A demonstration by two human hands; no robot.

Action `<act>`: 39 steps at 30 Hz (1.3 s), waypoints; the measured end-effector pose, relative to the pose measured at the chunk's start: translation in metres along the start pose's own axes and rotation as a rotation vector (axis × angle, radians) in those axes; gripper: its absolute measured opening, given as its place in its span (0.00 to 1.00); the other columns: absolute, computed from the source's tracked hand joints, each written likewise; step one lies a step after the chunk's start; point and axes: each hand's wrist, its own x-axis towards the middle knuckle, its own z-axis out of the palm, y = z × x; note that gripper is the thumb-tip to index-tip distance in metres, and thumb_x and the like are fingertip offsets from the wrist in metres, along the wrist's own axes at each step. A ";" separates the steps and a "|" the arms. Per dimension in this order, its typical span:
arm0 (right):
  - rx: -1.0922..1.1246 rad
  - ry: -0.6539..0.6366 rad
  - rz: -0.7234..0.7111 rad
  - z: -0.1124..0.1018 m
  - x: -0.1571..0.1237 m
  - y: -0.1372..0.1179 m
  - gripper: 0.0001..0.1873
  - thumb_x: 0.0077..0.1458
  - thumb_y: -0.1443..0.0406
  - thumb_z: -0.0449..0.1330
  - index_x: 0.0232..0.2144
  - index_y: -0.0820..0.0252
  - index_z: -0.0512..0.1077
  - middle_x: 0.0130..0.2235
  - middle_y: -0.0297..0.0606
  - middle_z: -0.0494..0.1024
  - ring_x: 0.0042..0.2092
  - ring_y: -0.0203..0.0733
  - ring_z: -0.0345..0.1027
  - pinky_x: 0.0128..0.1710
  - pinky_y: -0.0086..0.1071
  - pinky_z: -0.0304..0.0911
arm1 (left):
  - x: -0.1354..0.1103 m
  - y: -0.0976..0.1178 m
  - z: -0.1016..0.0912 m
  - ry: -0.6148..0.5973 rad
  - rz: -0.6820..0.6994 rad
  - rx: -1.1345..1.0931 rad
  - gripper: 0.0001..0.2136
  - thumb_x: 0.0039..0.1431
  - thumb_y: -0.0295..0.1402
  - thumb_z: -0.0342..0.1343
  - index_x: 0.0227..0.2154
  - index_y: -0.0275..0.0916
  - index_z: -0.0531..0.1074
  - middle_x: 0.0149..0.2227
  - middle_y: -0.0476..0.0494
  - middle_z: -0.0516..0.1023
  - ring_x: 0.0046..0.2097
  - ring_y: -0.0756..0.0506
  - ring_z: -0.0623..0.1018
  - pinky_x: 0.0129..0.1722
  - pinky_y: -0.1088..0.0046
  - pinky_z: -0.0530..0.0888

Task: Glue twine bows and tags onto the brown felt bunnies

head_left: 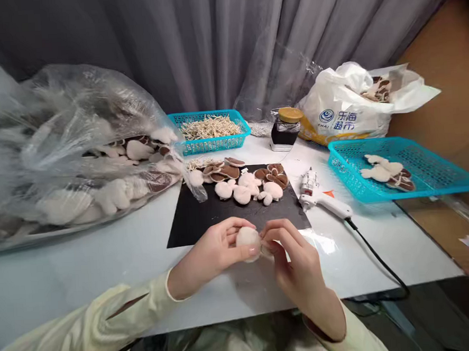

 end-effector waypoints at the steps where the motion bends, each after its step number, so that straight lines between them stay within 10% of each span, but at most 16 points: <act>1: 0.000 -0.004 0.012 0.000 0.000 0.000 0.17 0.45 0.83 0.43 0.30 0.58 0.59 0.34 0.38 0.63 0.32 0.36 0.58 0.29 0.27 0.56 | 0.000 0.000 0.000 -0.003 0.012 0.008 0.16 0.48 0.29 0.61 0.40 0.35 0.64 0.35 0.49 0.72 0.38 0.51 0.73 0.38 0.76 0.70; 15: 0.071 -0.071 0.128 -0.002 0.000 0.000 0.14 0.41 0.81 0.44 0.26 0.58 0.57 0.31 0.36 0.63 0.32 0.37 0.59 0.29 0.29 0.55 | -0.007 0.005 0.010 0.106 0.159 0.452 0.11 0.50 0.28 0.58 0.38 0.38 0.67 0.35 0.48 0.73 0.39 0.46 0.73 0.41 0.71 0.70; 24: 0.137 0.091 0.280 -0.009 0.006 0.000 0.11 0.61 0.67 0.44 0.33 0.60 0.66 0.33 0.39 0.70 0.35 0.38 0.65 0.34 0.30 0.60 | 0.001 0.002 0.000 0.073 0.063 0.130 0.13 0.46 0.31 0.62 0.33 0.37 0.65 0.30 0.52 0.71 0.33 0.52 0.71 0.33 0.78 0.69; 31: 0.424 -0.152 0.488 -0.007 0.005 0.000 0.10 0.57 0.59 0.53 0.37 0.60 0.66 0.26 0.32 0.69 0.25 0.33 0.62 0.23 0.26 0.58 | 0.001 0.002 -0.003 0.176 0.093 0.060 0.14 0.42 0.31 0.65 0.29 0.37 0.64 0.29 0.52 0.70 0.31 0.51 0.71 0.32 0.77 0.68; 39: 0.377 -0.153 0.435 -0.010 0.005 -0.004 0.07 0.56 0.62 0.54 0.29 0.60 0.65 0.23 0.31 0.66 0.24 0.31 0.55 0.21 0.26 0.50 | -0.004 0.007 0.004 -0.007 0.039 0.142 0.11 0.51 0.37 0.59 0.35 0.36 0.68 0.34 0.47 0.73 0.37 0.48 0.72 0.37 0.75 0.68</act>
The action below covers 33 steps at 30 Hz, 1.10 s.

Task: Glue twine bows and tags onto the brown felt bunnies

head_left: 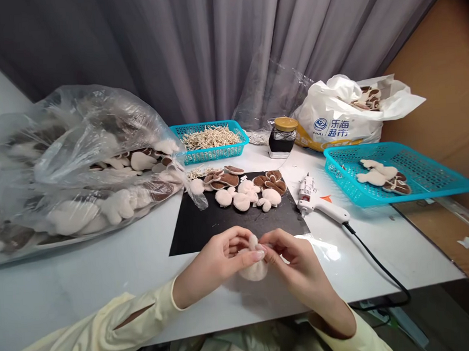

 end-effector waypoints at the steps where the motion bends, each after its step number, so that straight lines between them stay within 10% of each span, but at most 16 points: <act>1: 0.042 -0.016 0.006 0.001 0.000 0.001 0.06 0.57 0.62 0.54 0.31 0.59 0.63 0.23 0.30 0.66 0.24 0.32 0.56 0.21 0.26 0.50 | 0.000 0.000 0.000 -0.006 -0.012 0.012 0.11 0.52 0.37 0.58 0.34 0.35 0.69 0.33 0.47 0.73 0.37 0.48 0.72 0.36 0.75 0.68; 10: 0.045 0.053 0.046 0.005 0.004 0.005 0.12 0.50 0.59 0.60 0.31 0.58 0.61 0.27 0.31 0.67 0.26 0.33 0.59 0.23 0.26 0.56 | 0.003 -0.001 -0.003 0.152 0.074 -0.013 0.08 0.52 0.36 0.58 0.30 0.36 0.72 0.29 0.50 0.74 0.32 0.50 0.72 0.31 0.79 0.69; 25: -0.234 0.068 -0.141 0.002 0.001 0.006 0.09 0.52 0.68 0.55 0.21 0.60 0.62 0.21 0.29 0.64 0.22 0.32 0.54 0.21 0.25 0.52 | -0.001 -0.006 0.004 0.053 0.134 0.187 0.10 0.58 0.38 0.51 0.31 0.37 0.69 0.29 0.50 0.71 0.31 0.50 0.71 0.29 0.77 0.71; 33: -0.764 0.263 -0.333 -0.026 0.026 -0.006 0.07 0.55 0.68 0.52 0.27 0.59 0.68 0.29 0.37 0.70 0.22 0.32 0.58 0.21 0.27 0.50 | 0.007 -0.006 -0.022 0.281 0.364 0.679 0.20 0.59 0.39 0.49 0.53 0.42 0.59 0.53 0.40 0.68 0.52 0.42 0.70 0.49 0.64 0.71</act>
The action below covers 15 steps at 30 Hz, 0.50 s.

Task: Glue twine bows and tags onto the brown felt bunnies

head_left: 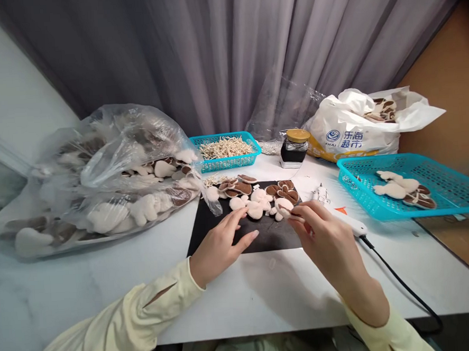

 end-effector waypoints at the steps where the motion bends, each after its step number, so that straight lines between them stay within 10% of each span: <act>1: -0.098 -0.009 -0.037 -0.001 0.004 0.001 0.07 0.56 0.69 0.51 0.30 0.59 0.69 0.33 0.38 0.72 0.23 0.33 0.62 0.20 0.27 0.51 | 0.002 -0.006 -0.004 0.035 0.054 0.106 0.20 0.60 0.39 0.48 0.54 0.42 0.58 0.56 0.40 0.65 0.55 0.42 0.68 0.53 0.61 0.67; 10: -0.025 -0.303 -0.259 -0.010 0.000 -0.003 0.32 0.52 0.77 0.42 0.60 0.62 0.50 0.16 0.28 0.73 0.15 0.37 0.66 0.15 0.27 0.60 | 0.040 -0.045 -0.040 0.065 0.309 0.810 0.18 0.64 0.32 0.39 0.55 0.33 0.58 0.62 0.34 0.55 0.62 0.43 0.56 0.59 0.63 0.58; 15: -0.108 -0.358 -0.366 -0.022 -0.012 0.003 0.39 0.48 0.81 0.40 0.62 0.57 0.46 0.52 0.42 0.71 0.51 0.46 0.67 0.40 0.39 0.70 | 0.087 -0.050 -0.042 -0.097 0.448 0.902 0.13 0.58 0.23 0.46 0.44 0.31 0.69 0.49 0.34 0.72 0.54 0.43 0.68 0.57 0.65 0.58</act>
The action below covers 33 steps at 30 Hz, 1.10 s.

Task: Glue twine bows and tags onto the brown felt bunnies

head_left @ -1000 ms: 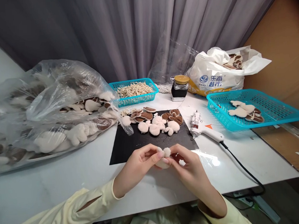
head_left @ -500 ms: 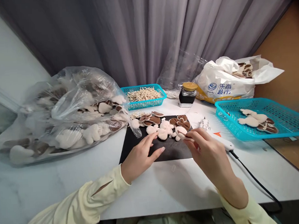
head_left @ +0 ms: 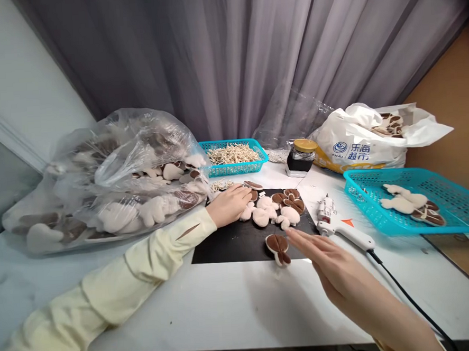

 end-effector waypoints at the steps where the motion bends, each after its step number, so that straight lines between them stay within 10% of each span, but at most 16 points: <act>1: -0.004 -0.068 -0.016 0.002 -0.003 0.000 0.42 0.44 0.82 0.40 0.62 0.57 0.46 0.59 0.41 0.62 0.59 0.48 0.56 0.47 0.44 0.66 | 0.009 -0.004 0.002 -0.012 0.008 0.020 0.11 0.57 0.23 0.47 0.41 0.31 0.70 0.45 0.33 0.75 0.51 0.42 0.71 0.55 0.64 0.60; 4: 0.021 -0.250 -0.098 0.014 -0.007 -0.001 0.45 0.36 0.83 0.42 0.59 0.56 0.55 0.64 0.35 0.48 0.64 0.49 0.35 0.57 0.53 0.51 | 0.028 -0.015 0.005 -0.029 0.002 0.083 0.10 0.55 0.20 0.46 0.35 0.31 0.72 0.36 0.34 0.77 0.43 0.42 0.74 0.50 0.61 0.61; 8: 0.007 -0.290 -0.133 0.030 0.003 0.001 0.38 0.38 0.83 0.43 0.53 0.60 0.64 0.62 0.38 0.53 0.63 0.49 0.40 0.58 0.53 0.51 | 0.032 -0.024 0.002 -0.033 -0.038 0.162 0.10 0.58 0.22 0.45 0.33 0.31 0.72 0.35 0.33 0.76 0.43 0.40 0.73 0.46 0.60 0.63; 15: 0.098 0.010 -0.062 0.026 0.010 0.005 0.36 0.49 0.83 0.41 0.60 0.62 0.50 0.59 0.42 0.62 0.63 0.44 0.44 0.60 0.52 0.47 | 0.019 -0.032 -0.002 -0.077 -0.181 0.224 0.11 0.60 0.34 0.51 0.42 0.34 0.68 0.44 0.42 0.72 0.45 0.44 0.73 0.44 0.59 0.70; 20: 0.254 0.358 -0.016 0.021 -0.008 0.004 0.22 0.55 0.79 0.47 0.47 0.54 0.63 0.36 0.35 0.78 0.41 0.38 0.73 0.59 0.53 0.48 | 0.027 -0.040 -0.004 -0.118 -0.254 0.186 0.13 0.60 0.34 0.51 0.46 0.35 0.67 0.46 0.41 0.71 0.43 0.44 0.74 0.41 0.61 0.73; 27: 0.375 0.532 0.241 0.028 -0.022 0.000 0.09 0.56 0.73 0.48 0.30 0.57 0.64 0.18 0.26 0.62 0.18 0.32 0.59 0.47 0.43 0.66 | 0.027 -0.053 -0.016 -0.033 -0.304 0.071 0.10 0.60 0.34 0.51 0.40 0.34 0.70 0.40 0.43 0.74 0.39 0.46 0.75 0.38 0.65 0.74; 30: 0.650 0.513 0.428 0.029 -0.018 -0.002 0.17 0.61 0.64 0.46 0.21 0.56 0.62 0.13 0.25 0.61 0.17 0.33 0.62 0.51 0.43 0.62 | 0.024 -0.055 -0.032 0.118 -0.316 0.026 0.08 0.61 0.30 0.48 0.35 0.34 0.72 0.35 0.41 0.77 0.38 0.44 0.77 0.40 0.65 0.73; 33: 1.005 0.399 0.452 0.021 -0.013 -0.002 0.33 0.63 0.55 0.27 0.28 0.55 0.70 0.26 0.38 0.78 0.40 0.42 0.73 0.56 0.47 0.54 | 0.013 -0.031 -0.045 0.291 -0.281 -0.033 0.11 0.60 0.28 0.45 0.43 0.33 0.69 0.44 0.37 0.76 0.44 0.42 0.76 0.45 0.63 0.71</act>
